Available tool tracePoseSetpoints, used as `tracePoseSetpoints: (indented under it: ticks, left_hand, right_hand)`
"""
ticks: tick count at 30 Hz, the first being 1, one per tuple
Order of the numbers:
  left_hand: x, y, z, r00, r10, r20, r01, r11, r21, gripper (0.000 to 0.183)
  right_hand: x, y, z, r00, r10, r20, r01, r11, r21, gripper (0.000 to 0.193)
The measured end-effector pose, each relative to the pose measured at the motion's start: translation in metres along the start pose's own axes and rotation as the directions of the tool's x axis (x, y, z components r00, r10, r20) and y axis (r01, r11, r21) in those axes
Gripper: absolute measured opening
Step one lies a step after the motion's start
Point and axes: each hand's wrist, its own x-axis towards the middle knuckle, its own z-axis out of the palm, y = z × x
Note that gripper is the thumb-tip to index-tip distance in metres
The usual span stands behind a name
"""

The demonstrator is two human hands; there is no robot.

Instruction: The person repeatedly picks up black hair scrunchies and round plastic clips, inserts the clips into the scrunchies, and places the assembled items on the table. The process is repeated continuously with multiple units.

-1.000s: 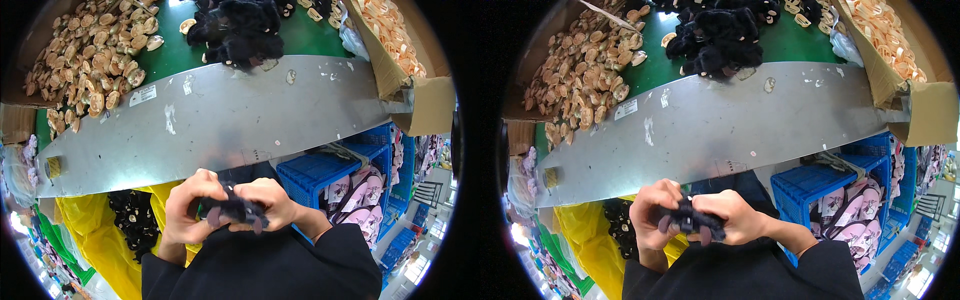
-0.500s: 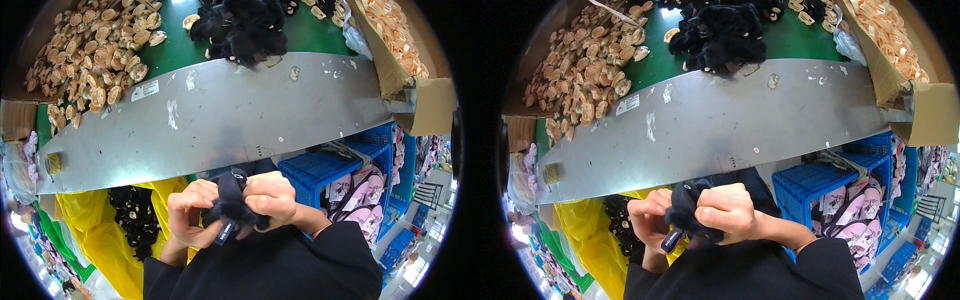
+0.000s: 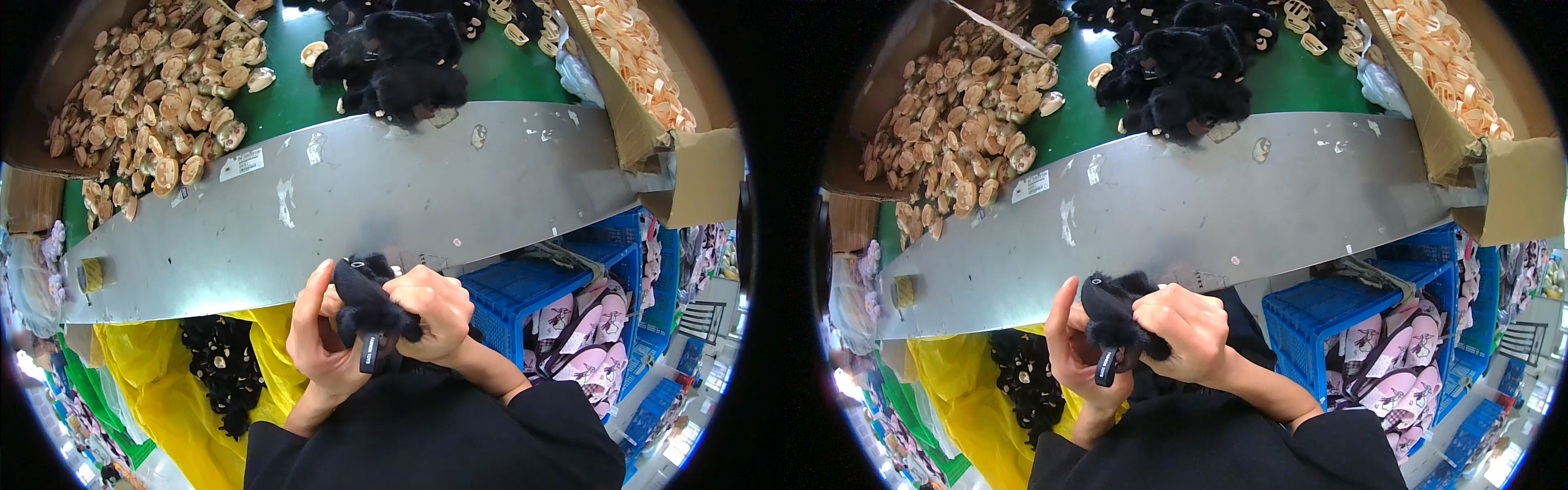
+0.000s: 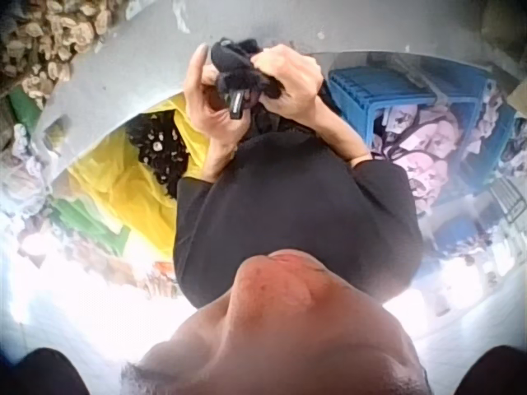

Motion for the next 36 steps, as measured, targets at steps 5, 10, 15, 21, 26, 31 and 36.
tracePoseSetpoints:
  ticks: [5, 10, 15, 21, 26, 31, 36]
  left_hand:
    - [0.001, -0.001, 0.010, 0.989, -0.132, -0.061, 0.128, 0.990, -0.056, 0.077]
    - [-0.004, -0.016, 0.015, 0.978, -0.147, -0.146, 0.129, 0.983, -0.129, 0.075]
    - [0.000, -0.014, 0.014, 0.954, -0.274, -0.125, 0.250, 0.952, -0.176, 0.073]
    - [0.008, -0.011, 0.021, 0.936, -0.281, -0.211, 0.215, 0.934, -0.287, 0.042]
    - [0.010, -0.013, 0.026, 0.889, -0.451, -0.077, 0.359, 0.793, -0.492, 0.057]
    - [0.015, -0.009, 0.015, 0.887, -0.371, 0.273, 0.454, 0.603, -0.656, 0.053]
    - [0.014, -0.017, 0.016, 0.858, -0.425, 0.288, 0.509, 0.632, -0.584, 0.045]
  right_hand:
    - [-0.002, 0.004, -0.002, 0.999, 0.039, 0.004, -0.039, 0.999, 0.009, 0.033]
    - [-0.002, -0.001, -0.007, 0.995, 0.067, 0.069, -0.065, 0.997, -0.029, 0.041]
    - [0.000, 0.000, -0.004, 0.995, 0.018, 0.093, -0.008, 0.994, -0.105, 0.046]
    - [0.000, -0.006, -0.004, 0.993, 0.023, 0.116, -0.010, 0.993, -0.118, 0.040]
    - [0.000, 0.003, -0.008, 0.993, 0.015, 0.117, -0.004, 0.996, -0.092, 0.027]
    - [-0.004, 0.024, -0.015, 0.999, 0.021, 0.047, -0.020, 1.000, -0.020, 0.019]
    - [-0.004, 0.023, -0.020, 0.988, -0.052, 0.143, 0.077, 0.980, -0.182, 0.019]
